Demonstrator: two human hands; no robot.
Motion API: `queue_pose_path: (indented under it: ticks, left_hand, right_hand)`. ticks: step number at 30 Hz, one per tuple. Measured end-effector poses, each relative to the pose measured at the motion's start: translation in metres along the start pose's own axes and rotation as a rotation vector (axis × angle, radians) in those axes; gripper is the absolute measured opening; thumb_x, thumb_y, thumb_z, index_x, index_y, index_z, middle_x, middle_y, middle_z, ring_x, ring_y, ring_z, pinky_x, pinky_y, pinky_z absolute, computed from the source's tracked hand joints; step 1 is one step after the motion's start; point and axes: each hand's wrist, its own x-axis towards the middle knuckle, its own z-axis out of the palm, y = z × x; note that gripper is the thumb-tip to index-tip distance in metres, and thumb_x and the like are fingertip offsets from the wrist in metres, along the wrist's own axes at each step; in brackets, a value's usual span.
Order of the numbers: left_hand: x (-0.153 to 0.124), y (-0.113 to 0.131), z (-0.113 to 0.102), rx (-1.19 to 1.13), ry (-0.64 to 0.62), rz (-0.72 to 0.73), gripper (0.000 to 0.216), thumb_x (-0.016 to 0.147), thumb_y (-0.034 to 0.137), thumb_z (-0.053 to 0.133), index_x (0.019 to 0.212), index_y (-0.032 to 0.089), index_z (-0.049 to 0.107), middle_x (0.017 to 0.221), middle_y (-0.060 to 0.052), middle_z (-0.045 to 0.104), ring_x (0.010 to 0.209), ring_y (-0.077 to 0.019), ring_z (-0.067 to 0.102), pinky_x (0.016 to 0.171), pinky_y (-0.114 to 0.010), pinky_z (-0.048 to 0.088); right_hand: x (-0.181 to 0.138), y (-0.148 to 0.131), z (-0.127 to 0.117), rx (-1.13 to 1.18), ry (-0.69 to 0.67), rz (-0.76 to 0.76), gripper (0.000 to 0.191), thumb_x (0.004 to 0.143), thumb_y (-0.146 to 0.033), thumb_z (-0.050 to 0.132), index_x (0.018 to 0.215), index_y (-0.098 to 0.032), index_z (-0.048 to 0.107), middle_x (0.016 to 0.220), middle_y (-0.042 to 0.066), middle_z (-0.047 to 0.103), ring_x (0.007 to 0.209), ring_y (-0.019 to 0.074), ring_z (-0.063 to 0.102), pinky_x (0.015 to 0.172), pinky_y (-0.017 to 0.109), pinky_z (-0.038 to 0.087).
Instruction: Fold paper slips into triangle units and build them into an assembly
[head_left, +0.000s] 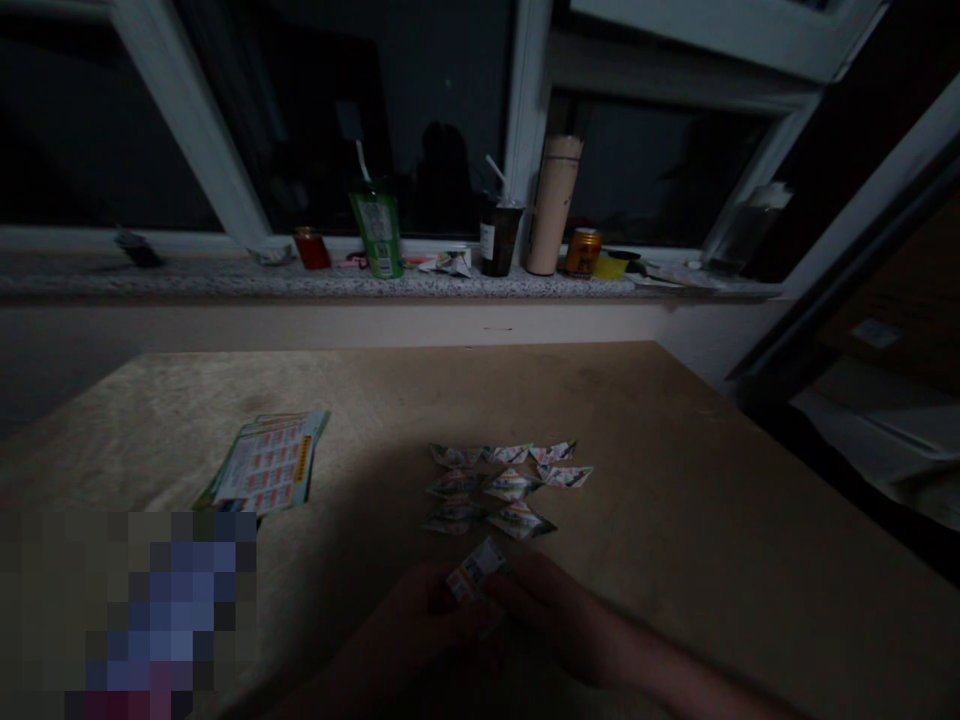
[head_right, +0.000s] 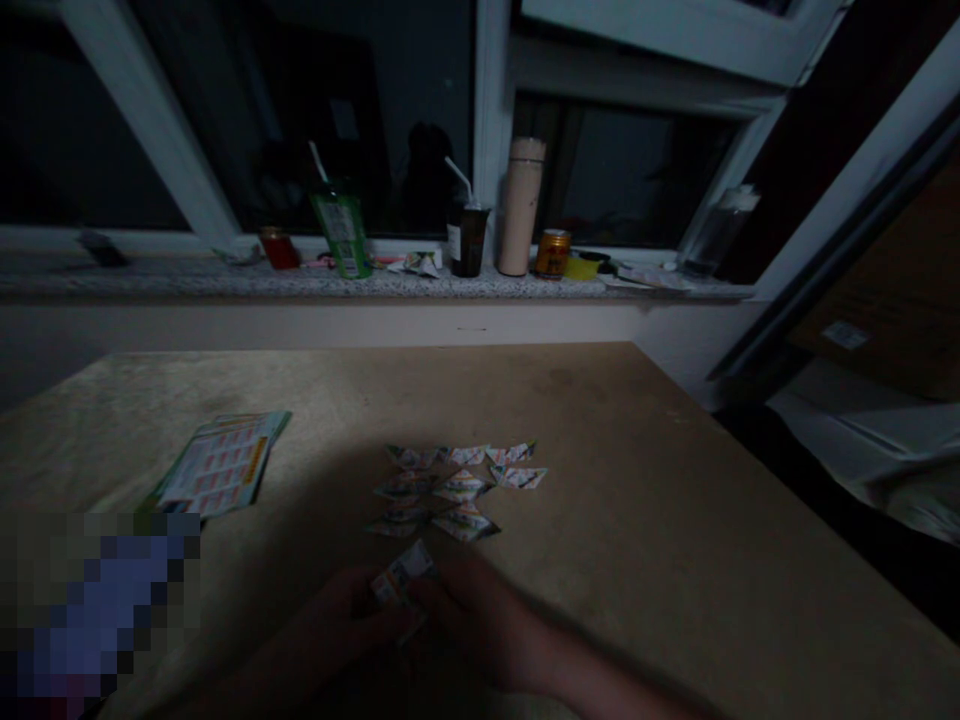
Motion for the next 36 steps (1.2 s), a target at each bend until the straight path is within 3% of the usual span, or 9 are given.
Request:
queue_pose_path:
  ticks: [5, 10, 14, 19, 24, 30, 36]
  left_hand:
    - [0.0, -0.004, 0.0, 0.1, 0.042, 0.07, 0.027, 0.071, 0.039, 0.075, 0.079, 0.014, 0.068, 0.064, 0.0, 0.066, 0.057, -0.0166, 0.061, 0.055, -0.024, 0.046]
    - [-0.002, -0.006, 0.005, 0.107, 0.035, 0.053, 0.025, 0.069, 0.035, 0.075, 0.079, 0.014, 0.068, 0.065, 0.001, 0.066, 0.059, -0.0171, 0.061, 0.056, -0.025, 0.048]
    - [-0.002, -0.008, 0.006, 0.134, 0.018, 0.064, 0.03, 0.071, 0.039, 0.074, 0.083, 0.012, 0.066, 0.067, -0.002, 0.068, 0.06, -0.018, 0.062, 0.057, -0.025, 0.047]
    - [-0.001, -0.007, 0.004, 0.101, 0.007, 0.067, 0.044, 0.068, 0.051, 0.074, 0.086, 0.012, 0.067, 0.072, -0.002, 0.068, 0.064, -0.0188, 0.062, 0.059, -0.026, 0.047]
    - [-0.003, -0.01, 0.004, 0.118, -0.128, -0.004, 0.054, 0.075, 0.065, 0.057, 0.074, 0.012, 0.068, 0.066, -0.003, 0.067, 0.059, -0.0167, 0.06, 0.056, -0.023, 0.043]
    - [-0.003, -0.015, 0.003, 0.284, -0.073, -0.027, 0.062, 0.071, 0.073, 0.052, 0.062, 0.013, 0.064, 0.052, -0.001, 0.059, 0.045, -0.0121, 0.049, 0.045, -0.019, 0.031]
    - [-0.004, -0.012, 0.004, 0.374, -0.071, 0.0, 0.062, 0.076, 0.071, 0.047, 0.061, 0.014, 0.066, 0.051, 0.0, 0.057, 0.047, -0.0127, 0.048, 0.047, -0.021, 0.032]
  right_hand:
    - [0.003, 0.004, -0.001, -0.002, 0.005, -0.021, 0.039, 0.095, -0.045, 0.04, 0.08, -0.017, 0.063, 0.073, 0.0, 0.06, 0.067, 0.0131, 0.054, 0.064, 0.023, 0.044]
    - [0.004, 0.003, -0.003, -0.196, 0.123, -0.018, 0.041, 0.094, -0.045, 0.042, 0.073, -0.015, 0.061, 0.066, 0.0, 0.057, 0.06, 0.0115, 0.048, 0.054, 0.021, 0.039]
    - [0.002, 0.004, -0.001, -0.232, 0.114, -0.034, 0.044, 0.097, -0.043, 0.033, 0.076, -0.015, 0.059, 0.07, 0.001, 0.06, 0.062, 0.0121, 0.05, 0.057, 0.022, 0.04]
    - [0.0, 0.009, 0.001, -0.217, 0.183, -0.008, 0.04, 0.097, -0.043, 0.035, 0.076, -0.017, 0.057, 0.071, 0.0, 0.059, 0.062, 0.0117, 0.049, 0.056, 0.021, 0.039]
    - [0.001, 0.007, 0.003, -0.23, 0.21, -0.008, 0.039, 0.096, -0.044, 0.035, 0.075, -0.016, 0.054, 0.072, 0.001, 0.057, 0.064, 0.0121, 0.046, 0.058, 0.022, 0.038]
    - [0.006, 0.008, 0.001, 0.012, 0.162, 0.086, 0.049, 0.086, -0.062, 0.042, 0.069, -0.016, 0.05, 0.064, -0.003, 0.043, 0.059, 0.0104, 0.036, 0.051, 0.021, 0.032]
    - [0.006, 0.008, 0.002, -0.08, 0.142, 0.12, 0.052, 0.09, -0.06, 0.035, 0.062, -0.017, 0.046, 0.058, -0.004, 0.038, 0.054, 0.0092, 0.032, 0.046, 0.021, 0.026]
